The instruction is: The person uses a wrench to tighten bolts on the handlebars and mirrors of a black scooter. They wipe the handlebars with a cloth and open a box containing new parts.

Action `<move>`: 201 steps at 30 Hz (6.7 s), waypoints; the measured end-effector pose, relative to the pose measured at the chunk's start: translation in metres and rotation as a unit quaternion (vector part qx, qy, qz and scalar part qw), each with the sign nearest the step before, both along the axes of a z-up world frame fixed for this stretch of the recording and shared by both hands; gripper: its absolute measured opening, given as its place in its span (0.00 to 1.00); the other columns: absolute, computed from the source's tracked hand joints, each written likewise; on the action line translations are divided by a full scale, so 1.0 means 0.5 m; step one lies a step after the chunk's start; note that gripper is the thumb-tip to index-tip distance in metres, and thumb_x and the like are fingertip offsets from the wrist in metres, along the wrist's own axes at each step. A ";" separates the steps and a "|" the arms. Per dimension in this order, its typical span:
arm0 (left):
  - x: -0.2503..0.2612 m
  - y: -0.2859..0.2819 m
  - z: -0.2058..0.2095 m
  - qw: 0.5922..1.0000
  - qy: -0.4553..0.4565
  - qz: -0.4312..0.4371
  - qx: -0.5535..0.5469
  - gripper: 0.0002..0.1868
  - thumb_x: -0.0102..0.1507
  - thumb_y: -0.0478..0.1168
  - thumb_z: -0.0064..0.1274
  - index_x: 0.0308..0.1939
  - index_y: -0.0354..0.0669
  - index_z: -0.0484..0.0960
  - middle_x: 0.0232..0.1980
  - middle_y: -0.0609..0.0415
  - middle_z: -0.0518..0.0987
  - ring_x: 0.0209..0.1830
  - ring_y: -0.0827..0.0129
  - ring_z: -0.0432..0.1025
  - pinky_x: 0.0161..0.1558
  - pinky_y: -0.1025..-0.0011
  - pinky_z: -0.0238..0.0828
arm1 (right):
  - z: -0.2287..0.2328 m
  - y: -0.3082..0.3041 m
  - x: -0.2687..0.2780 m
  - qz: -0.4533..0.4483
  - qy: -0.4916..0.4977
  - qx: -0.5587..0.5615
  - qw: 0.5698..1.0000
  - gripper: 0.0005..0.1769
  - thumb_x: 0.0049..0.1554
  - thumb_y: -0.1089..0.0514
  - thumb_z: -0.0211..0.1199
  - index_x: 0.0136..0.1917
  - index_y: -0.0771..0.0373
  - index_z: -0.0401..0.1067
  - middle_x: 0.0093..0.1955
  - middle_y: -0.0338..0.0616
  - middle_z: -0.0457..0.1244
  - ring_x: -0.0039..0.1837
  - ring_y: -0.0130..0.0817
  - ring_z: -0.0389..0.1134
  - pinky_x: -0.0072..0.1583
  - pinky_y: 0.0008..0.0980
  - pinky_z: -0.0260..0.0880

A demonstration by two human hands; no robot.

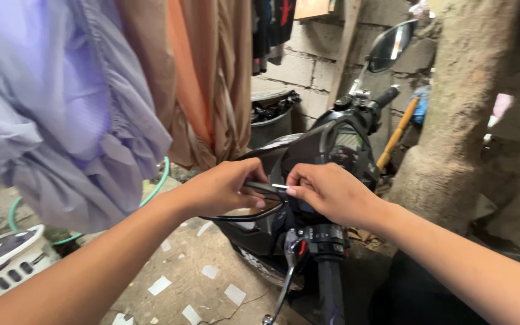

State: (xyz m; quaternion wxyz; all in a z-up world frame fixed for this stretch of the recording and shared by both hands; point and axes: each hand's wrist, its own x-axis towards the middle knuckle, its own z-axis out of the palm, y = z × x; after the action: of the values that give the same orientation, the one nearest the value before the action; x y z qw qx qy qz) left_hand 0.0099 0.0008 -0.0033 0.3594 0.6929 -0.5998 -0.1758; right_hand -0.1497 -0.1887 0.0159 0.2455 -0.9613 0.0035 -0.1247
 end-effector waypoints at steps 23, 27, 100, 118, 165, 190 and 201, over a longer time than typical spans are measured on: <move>-0.054 0.017 0.026 0.988 -0.126 0.088 0.010 0.19 0.56 0.41 0.62 0.49 0.44 0.76 0.43 0.53 0.85 0.46 0.64 0.81 0.46 0.65 0.73 | 0.176 -0.080 -0.030 -0.030 0.139 -0.156 0.977 0.13 0.52 0.46 0.69 0.46 0.54 0.83 0.40 0.36 0.74 0.43 0.27 0.74 0.50 0.32 0.73; -0.076 0.024 0.020 0.970 -0.199 0.096 -0.103 0.18 0.54 0.37 0.62 0.48 0.45 0.78 0.42 0.50 0.82 0.43 0.59 0.80 0.46 0.63 0.74 | 0.126 -0.083 -0.054 -0.060 0.162 -0.136 0.976 0.14 0.52 0.48 0.70 0.47 0.56 0.82 0.39 0.43 0.74 0.43 0.33 0.76 0.50 0.35 0.74; -0.256 -0.086 -0.041 0.811 -0.422 0.406 0.000 0.28 0.43 0.50 0.66 0.43 0.42 0.78 0.41 0.46 0.81 0.46 0.53 0.77 0.52 0.50 0.66 | 0.028 0.024 -0.069 -0.107 -0.182 -0.080 0.974 0.17 0.60 0.52 0.60 0.38 0.69 0.71 0.36 0.58 0.67 0.42 0.57 0.70 0.45 0.50 0.67; -0.226 -0.106 -0.066 0.836 -0.424 0.343 0.057 0.12 0.69 0.42 0.47 0.36 0.49 0.85 0.29 0.52 0.82 0.33 0.58 0.78 0.35 0.60 0.69 | -0.048 0.065 -0.046 -0.152 -0.276 0.284 0.905 0.12 0.63 0.56 0.58 0.57 0.66 0.71 0.37 0.41 0.71 0.39 0.21 0.67 0.42 0.25 0.64; -0.221 -0.107 -0.066 0.836 -0.435 0.314 0.115 0.12 0.69 0.40 0.45 0.51 0.49 0.84 0.30 0.55 0.81 0.35 0.60 0.77 0.37 0.63 0.66 | 0.164 -0.002 -0.064 0.068 0.003 -0.218 0.974 0.10 0.50 0.52 0.66 0.43 0.58 0.76 0.30 0.47 0.69 0.36 0.44 0.73 0.42 0.39 0.72; 0.025 -0.183 -0.115 0.857 0.479 -0.106 0.160 0.16 0.72 0.35 0.47 0.64 0.46 0.75 0.36 0.65 0.73 0.33 0.81 0.69 0.44 0.73 0.75 | 0.195 -0.033 -0.026 0.336 0.045 -0.189 0.922 0.08 0.51 0.67 0.61 0.45 0.62 0.76 0.46 0.41 0.68 0.48 0.32 0.73 0.48 0.34 0.74; -0.024 -0.230 -0.095 0.849 0.489 -0.078 0.185 0.15 0.70 0.38 0.45 0.61 0.51 0.69 0.38 0.56 0.78 0.30 0.77 0.75 0.24 0.84 0.69 | 0.201 0.027 -0.069 0.084 0.115 -0.213 0.967 0.16 0.53 0.46 0.65 0.43 0.62 0.77 0.29 0.45 0.68 0.33 0.37 0.71 0.40 0.37 0.70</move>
State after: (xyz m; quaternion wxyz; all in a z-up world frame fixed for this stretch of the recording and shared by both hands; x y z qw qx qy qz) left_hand -0.0022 -0.1142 -0.0507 0.4565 0.5223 -0.3550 -0.6268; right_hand -0.1842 -0.1752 0.1161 0.0425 -0.9962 -0.0755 0.0099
